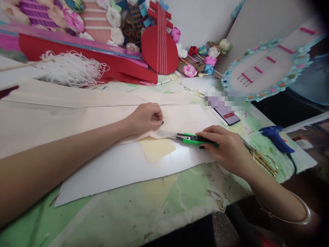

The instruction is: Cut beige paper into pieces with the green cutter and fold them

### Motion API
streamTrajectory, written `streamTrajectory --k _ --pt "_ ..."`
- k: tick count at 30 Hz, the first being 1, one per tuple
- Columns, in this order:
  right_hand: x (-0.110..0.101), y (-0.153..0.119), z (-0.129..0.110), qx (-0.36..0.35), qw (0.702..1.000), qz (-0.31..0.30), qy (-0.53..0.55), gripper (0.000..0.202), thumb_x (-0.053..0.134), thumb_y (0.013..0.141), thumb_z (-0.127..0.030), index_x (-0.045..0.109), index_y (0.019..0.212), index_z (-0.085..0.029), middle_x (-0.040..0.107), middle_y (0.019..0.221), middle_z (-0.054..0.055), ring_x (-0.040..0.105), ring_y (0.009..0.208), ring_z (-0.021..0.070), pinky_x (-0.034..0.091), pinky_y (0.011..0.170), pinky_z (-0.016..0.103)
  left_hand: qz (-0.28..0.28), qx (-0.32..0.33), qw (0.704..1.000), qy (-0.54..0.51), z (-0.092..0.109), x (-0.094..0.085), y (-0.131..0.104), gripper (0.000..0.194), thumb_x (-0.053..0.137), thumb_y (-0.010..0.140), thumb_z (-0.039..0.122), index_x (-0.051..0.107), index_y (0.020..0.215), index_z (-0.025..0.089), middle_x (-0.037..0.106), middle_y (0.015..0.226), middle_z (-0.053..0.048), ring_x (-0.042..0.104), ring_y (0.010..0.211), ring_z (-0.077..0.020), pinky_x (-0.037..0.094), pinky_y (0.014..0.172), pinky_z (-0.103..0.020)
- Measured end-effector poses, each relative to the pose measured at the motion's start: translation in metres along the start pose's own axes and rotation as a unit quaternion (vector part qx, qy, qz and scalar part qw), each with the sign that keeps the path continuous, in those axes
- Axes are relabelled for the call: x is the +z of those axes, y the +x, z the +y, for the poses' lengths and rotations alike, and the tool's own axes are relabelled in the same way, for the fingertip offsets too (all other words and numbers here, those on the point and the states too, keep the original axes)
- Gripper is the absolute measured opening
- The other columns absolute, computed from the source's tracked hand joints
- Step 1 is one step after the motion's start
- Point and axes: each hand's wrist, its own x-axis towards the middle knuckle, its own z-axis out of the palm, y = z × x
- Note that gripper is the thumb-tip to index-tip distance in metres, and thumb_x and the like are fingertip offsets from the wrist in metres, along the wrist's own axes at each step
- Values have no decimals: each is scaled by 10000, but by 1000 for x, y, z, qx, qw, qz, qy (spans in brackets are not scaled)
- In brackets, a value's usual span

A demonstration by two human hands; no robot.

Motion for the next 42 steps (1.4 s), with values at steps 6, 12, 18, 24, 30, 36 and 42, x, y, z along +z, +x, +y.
streamTrajectory --k 6,12,18,24,30,36,42 --pt "-6 -11 6 9 1000 9 -9 258 557 861 -161 713 1066 -178 683 1021 112 653 885 240 550 769 380 -3 -2 1000 -8 -2 0 1 50 588 680 188 622 694 153 626 817 -33 574 757 -148 451 692 -258" --pt "0 -2 2 11 1000 5 -1 261 551 853 -147 718 1050 -183 692 1012 106 654 880 235 552 776 381 3 -10 1000 -12 0 0 0 48 600 691 187 631 699 151 638 826 -34 574 744 -142 448 675 -250" --pt "1 -1 -2 0 1000 4 -3 252 553 856 -131 717 1047 -146 684 1018 121 645 888 232 542 780 365 0 -11 1000 -3 -2 0 1 48 598 695 187 629 698 152 639 827 -30 576 748 -140 444 690 -249" --pt "-4 -11 6 3 1000 15 -7 254 559 857 -147 708 1062 -171 680 1010 114 651 889 239 547 765 375 -4 -5 1000 4 -4 0 2 47 595 688 173 633 702 148 634 812 -25 570 733 -134 437 686 -248" --pt "1 -2 0 0 1000 12 -12 257 546 844 -122 713 1033 -171 688 1003 109 652 877 232 552 766 372 6 -13 1000 -18 -4 1 1 51 602 699 192 635 699 152 638 806 -24 568 718 -133 442 670 -249" --pt "0 -5 -3 -4 1000 20 -12 260 545 849 -138 713 1041 -187 687 1001 108 653 871 237 552 756 378 5 -7 1000 -14 -5 2 1 56 593 696 194 630 694 152 634 810 -23 568 713 -127 445 674 -246" --pt "-5 -13 4 0 1000 19 -20 253 564 855 -147 709 1062 -161 680 1015 121 651 890 240 550 764 379 5 -15 1000 -20 -5 2 1 61 591 692 207 619 686 153 633 808 -23 566 698 -125 441 655 -243"
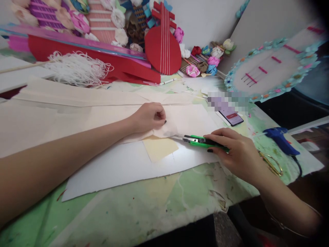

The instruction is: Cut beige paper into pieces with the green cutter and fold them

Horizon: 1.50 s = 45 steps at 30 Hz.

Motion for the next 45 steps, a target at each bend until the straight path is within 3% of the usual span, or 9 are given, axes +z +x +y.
streamTrajectory --k 11,18,23,31,39,45 --pt "10 19 -5 3 1000 -10 12 292 531 830 -104 718 1033 -198 688 1028 106 654 882 236 549 774 378 17 -9 999 -30 1 1 -1 78 596 712 222 629 713 152 633 806 -19 571 707 -122 454 648 -236" --pt "11 21 6 7 1000 9 2 288 532 815 -103 722 1023 -162 697 1021 121 655 900 257 548 789 404 26 -16 998 -54 1 -1 -2 49 605 717 188 631 723 147 644 822 -21 537 646 -99 434 607 -237" --pt "11 20 10 27 1000 4 9 297 538 803 -100 719 1022 -187 698 1026 106 658 911 258 541 809 411 45 -2 996 -77 3 -2 -3 30 603 731 152 606 701 148 652 872 -38 586 744 -122 455 653 -248" --pt "18 28 2 3 1000 9 10 290 525 824 -96 723 1026 -158 692 1013 115 643 901 242 531 795 373 53 11 993 -101 9 -5 -5 58 611 772 173 620 722 145 652 897 -57 599 824 -144 465 688 -269" --pt "21 29 8 16 999 28 10 276 533 830 -137 727 1024 -164 694 1003 113 647 888 252 538 782 393 77 4 990 -120 6 -3 -5 34 623 777 145 637 746 150 649 878 -29 536 694 -97 422 637 -252" --pt "23 32 5 10 999 40 16 286 539 821 -115 729 1033 -146 695 996 115 648 900 255 536 793 391 77 13 988 -133 9 -3 -5 37 623 775 125 634 746 144 639 875 -31 551 747 -108 418 654 -252"
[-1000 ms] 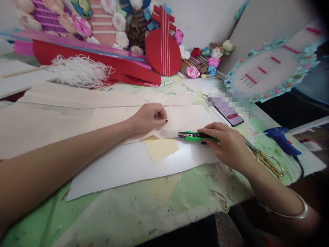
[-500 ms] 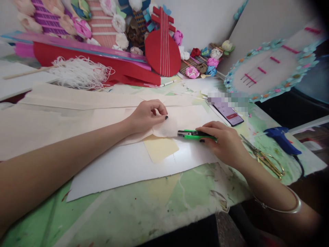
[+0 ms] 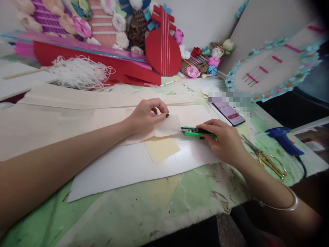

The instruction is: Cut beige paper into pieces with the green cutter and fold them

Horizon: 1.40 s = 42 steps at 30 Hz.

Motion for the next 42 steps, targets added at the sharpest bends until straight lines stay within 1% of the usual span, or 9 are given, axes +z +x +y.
streamTrajectory --k 5,9,14,23,27,30,34,38,42 --pt "5 4 -1 -8 1000 -5 4 305 539 803 -92 732 1034 -137 696 986 118 648 900 267 536 789 408 3 -4 1000 -1 1 0 -1 45 616 779 121 630 742 143 641 877 -30 541 735 -102 411 641 -247" --pt "4 2 -3 -10 1000 -14 10 296 542 813 -98 734 1031 -156 696 987 111 649 887 250 539 787 393 3 -15 1000 25 -1 1 0 37 617 763 129 633 733 142 649 880 -32 542 706 -97 414 619 -238" --pt "2 -3 -8 -10 1000 -27 9 282 548 821 -93 734 1029 -136 694 985 112 644 880 244 541 768 376 -19 -28 997 65 -6 2 3 46 620 714 119 634 677 142 669 876 -31 575 695 -103 434 621 -235" --pt "3 -9 -7 -17 1000 -8 -19 285 534 835 -101 728 1042 -128 692 990 132 640 883 266 544 772 411 -18 -61 995 74 -6 2 2 39 616 702 146 629 665 145 675 885 -27 570 669 -106 432 600 -233" --pt "2 -12 -13 -33 999 -4 -30 265 530 848 -118 721 1031 -115 684 981 148 634 873 280 540 751 430 -22 -44 995 85 -9 1 4 36 611 708 152 626 675 149 674 868 -26 578 693 -113 439 631 -240" --pt "0 -16 -19 -42 998 -10 -36 253 531 853 -119 714 1027 -113 677 974 148 631 865 275 536 735 419 -30 -32 996 82 -11 1 5 36 610 705 162 620 673 150 670 856 -33 599 748 -132 454 675 -253" --pt "-3 -20 -24 -48 998 -12 -45 246 545 853 -121 705 1040 -105 670 970 150 631 862 269 533 725 402 -44 -30 995 84 -11 1 5 50 611 708 192 615 675 155 670 870 -33 607 771 -141 461 696 -263" --pt "-8 -25 -24 -39 998 -16 -54 244 545 858 -134 701 1045 -113 668 984 151 625 866 272 531 733 411 -46 -31 995 85 -11 1 4 60 615 711 208 611 680 157 671 880 -35 605 767 -141 461 697 -266" --pt "-12 -32 -22 -25 998 -15 -50 241 543 869 -156 697 1054 -142 665 990 135 623 868 256 530 739 399 -45 -34 995 87 -11 1 4 64 617 713 211 610 679 157 673 884 -35 596 738 -132 459 680 -262"
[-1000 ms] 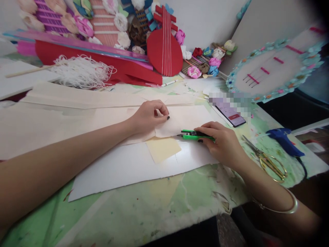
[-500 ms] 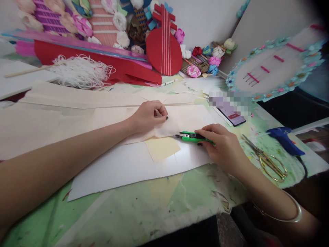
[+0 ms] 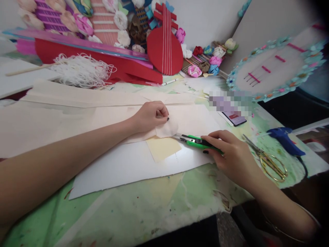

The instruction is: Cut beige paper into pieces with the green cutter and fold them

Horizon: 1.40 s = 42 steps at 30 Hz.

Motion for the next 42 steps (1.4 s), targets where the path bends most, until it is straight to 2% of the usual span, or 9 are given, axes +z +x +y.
streamTrajectory --k 13,18,23,27,31,35,37,39,42 --pt "-14 -18 10 32 999 -5 -6 258 552 871 -200 701 1073 -141 671 1012 123 649 881 246 543 732 375 9 1 1000 0 0 0 0 30 607 697 177 612 681 152 670 878 -33 572 701 -119 444 655 -253" --pt "-21 -27 28 77 997 -15 7 251 534 862 -234 685 1060 -199 682 1032 104 662 898 279 544 749 439 13 0 1000 -4 0 0 -1 26 602 697 177 612 686 156 672 872 -34 577 707 -122 446 652 -252" --pt "-34 -38 48 119 993 2 -10 210 558 852 -248 654 1038 -243 694 1042 92 678 897 299 532 718 431 23 -4 1000 15 1 2 1 15 598 697 159 605 684 157 670 856 -36 570 693 -118 447 647 -249" --pt "-42 -43 56 155 988 8 -20 204 568 850 -200 617 1032 -277 694 1050 84 673 921 281 518 732 400 42 -11 996 72 1 8 8 30 590 704 140 610 700 162 663 827 -23 560 666 -116 464 661 -258" --pt "-41 -42 59 170 985 12 -16 166 554 853 -236 607 1010 -248 696 1000 96 670 888 278 527 721 402 54 -9 993 105 5 21 20 62 574 709 112 607 698 164 644 806 -30 587 743 -157 480 732 -305" --pt "-35 -43 57 193 979 10 64 229 537 868 -326 614 1045 -204 706 915 98 681 794 256 545 666 387 57 -7 991 122 16 31 24 88 563 711 91 584 676 170 634 807 -41 591 806 -194 472 798 -357" --pt "-35 -45 51 225 961 -14 163 300 502 909 -364 595 1131 -186 712 796 75 676 683 217 547 604 342 56 -9 991 122 21 29 21 87 561 726 99 591 706 178 635 827 -40 592 816 -196 477 794 -355" --pt "-37 -47 39 256 921 -50 289 388 486 933 -410 551 1241 -183 710 743 58 671 629 196 550 563 315 53 -6 991 120 22 23 16 91 559 742 111 604 757 190 636 870 -40 593 853 -200 481 801 -355" --pt "-40 -50 13 291 819 -121 480 474 436 952 -444 483 1352 -192 700 704 54 684 602 208 569 519 327 7 52 991 121 17 9 6 126 564 745 110 621 808 204 642 980 -40 579 973 -211 454 910 -387"
